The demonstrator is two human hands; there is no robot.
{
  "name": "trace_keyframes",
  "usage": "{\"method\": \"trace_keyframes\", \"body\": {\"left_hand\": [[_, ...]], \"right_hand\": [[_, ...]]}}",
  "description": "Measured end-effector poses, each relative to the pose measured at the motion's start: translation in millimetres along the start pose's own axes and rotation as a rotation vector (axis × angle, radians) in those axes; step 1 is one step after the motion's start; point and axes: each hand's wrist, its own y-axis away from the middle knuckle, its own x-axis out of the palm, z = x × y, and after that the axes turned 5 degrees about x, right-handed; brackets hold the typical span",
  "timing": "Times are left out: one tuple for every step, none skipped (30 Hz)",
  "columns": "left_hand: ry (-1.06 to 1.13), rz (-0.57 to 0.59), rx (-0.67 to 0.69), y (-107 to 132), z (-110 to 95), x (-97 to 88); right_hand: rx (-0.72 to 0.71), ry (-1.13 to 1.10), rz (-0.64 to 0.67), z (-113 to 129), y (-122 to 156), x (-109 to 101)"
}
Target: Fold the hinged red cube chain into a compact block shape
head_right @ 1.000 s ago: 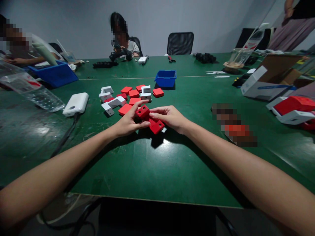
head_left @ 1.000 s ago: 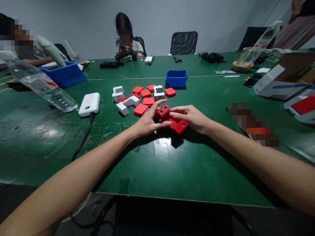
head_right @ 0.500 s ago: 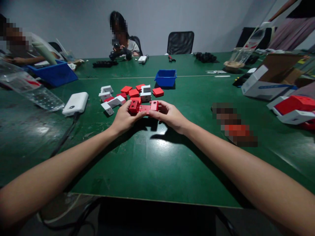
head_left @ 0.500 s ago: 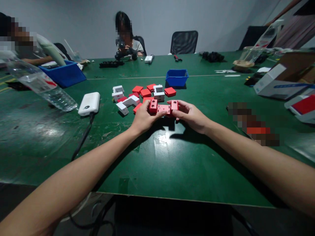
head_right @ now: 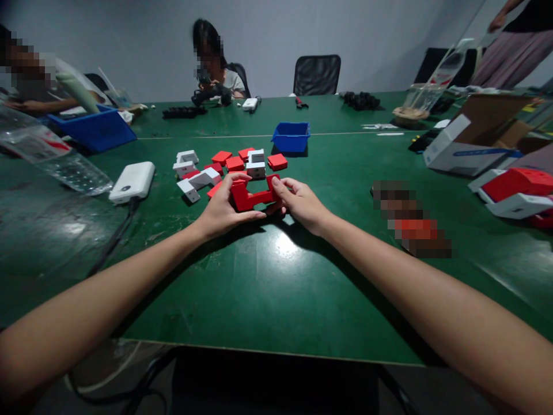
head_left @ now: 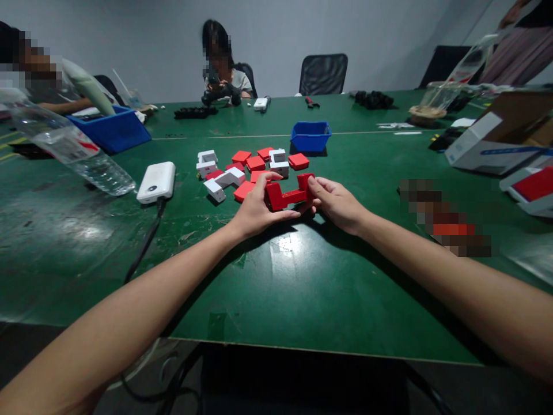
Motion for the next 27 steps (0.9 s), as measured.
{"method": "trace_keyframes", "body": {"left_hand": [[0.023,0.028,-0.001,0.0,-0.4,-0.1],[0.04,0.054,-0.009,0.1,-0.9,-0.1],[0.05,0.07,-0.021,0.0,-1.3,-0.1],[0.051,0.076,-0.034,-0.1,-1.6,-0.1],[0.051,0.07,-0.051,-0.4,-1.9,0.0],[0.057,0.059,-0.069,-0.8,-2.2,0.2],[0.078,0.045,-0.089,-1.4,-2.4,0.4],[0.112,0.031,-0.113,-2.1,-2.6,0.7],[0.156,0.018,-0.138,-2.9,-2.8,1.0],[0.201,0.008,-0.162,-3.7,-3.1,1.2],[0.242,0.0,-0.184,-4.4,-3.4,1.5],[0.271,-0.005,-0.201,-5.0,-3.7,1.7],[0.29,-0.008,-0.212,-5.4,-4.0,1.9],[0.3,-0.008,-0.218,-5.5,-4.2,2.1],[0.302,-0.007,-0.219,-5.4,-4.4,2.3],[0.299,-0.005,-0.217,-5.1,-4.6,2.4],[0.29,-0.007,-0.21,-4.6,-4.7,2.6],[0.276,-0.01,-0.199,-4.0,-4.9,2.6],[0.258,-0.015,-0.184,-3.4,-5.1,2.6],[0.24,-0.024,-0.169,-2.7,-5.3,2.4],[0.221,-0.035,-0.153,-2.1,-5.4,2.3],[0.204,-0.051,-0.136,-1.5,-5.5,2.0],[0.189,-0.07,-0.118,-1.0,-5.4,1.8],[0.176,-0.09,-0.098,-0.5,-5.2,1.6],[0.164,-0.108,-0.076,-0.1,-4.9,1.3],[0.149,-0.122,-0.052,0.4,-4.6,1.1],[0.129,-0.13,-0.023,1.1,-4.3,0.8]], "right_hand": [[0.006,-0.009,0.003,0.4,-0.1,-0.3],[0.011,-0.015,0.004,0.6,-0.3,-0.7],[0.013,-0.015,0.002,0.6,-0.4,-1.1],[0.009,-0.009,-0.002,0.5,-0.5,-1.4],[0.0,0.002,-0.005,0.4,-0.3,-1.5],[-0.012,0.018,-0.004,0.2,0.2,-1.2],[-0.025,0.033,0.002,0.2,0.9,-0.5],[-0.039,0.045,0.013,0.3,1.8,0.4],[-0.051,0.052,0.027,0.5,2.8,1.5],[-0.061,0.057,0.043,0.8,3.7,2.5],[-0.069,0.062,0.06,1.1,4.4,3.2],[-0.076,0.072,0.072,1.2,4.7,3.4],[-0.081,0.086,0.08,1.2,4.8,3.1],[-0.083,0.105,0.083,1.0,4.5,2.3],[-0.082,0.127,0.081,0.5,3.9,1.0],[-0.081,0.15,0.078,-0.1,3.2,-0.4],[-0.079,0.172,0.073,-0.9,2.5,-1.9],[-0.08,0.195,0.065,-1.7,1.9,-3.3],[-0.087,0.22,0.053,-2.5,1.5,-4.2],[-0.099,0.245,0.04,-3.1,1.4,-4.7],[-0.114,0.273,0.027,-3.5,1.6,-4.8],[-0.129,0.307,0.016,-3.8,2.1,-4.3],[-0.138,0.346,0.01,-3.9,2.9,-3.5],[-0.143,0.386,0.01,-3.9,3.9,-2.5],[-0.141,0.422,0.016,-3.9,4.9,-1.5],[-0.138,0.452,0.025,-3.9,5.8,-0.5],[-0.139,0.478,0.033,-4.2,6.6,0.3]]}}
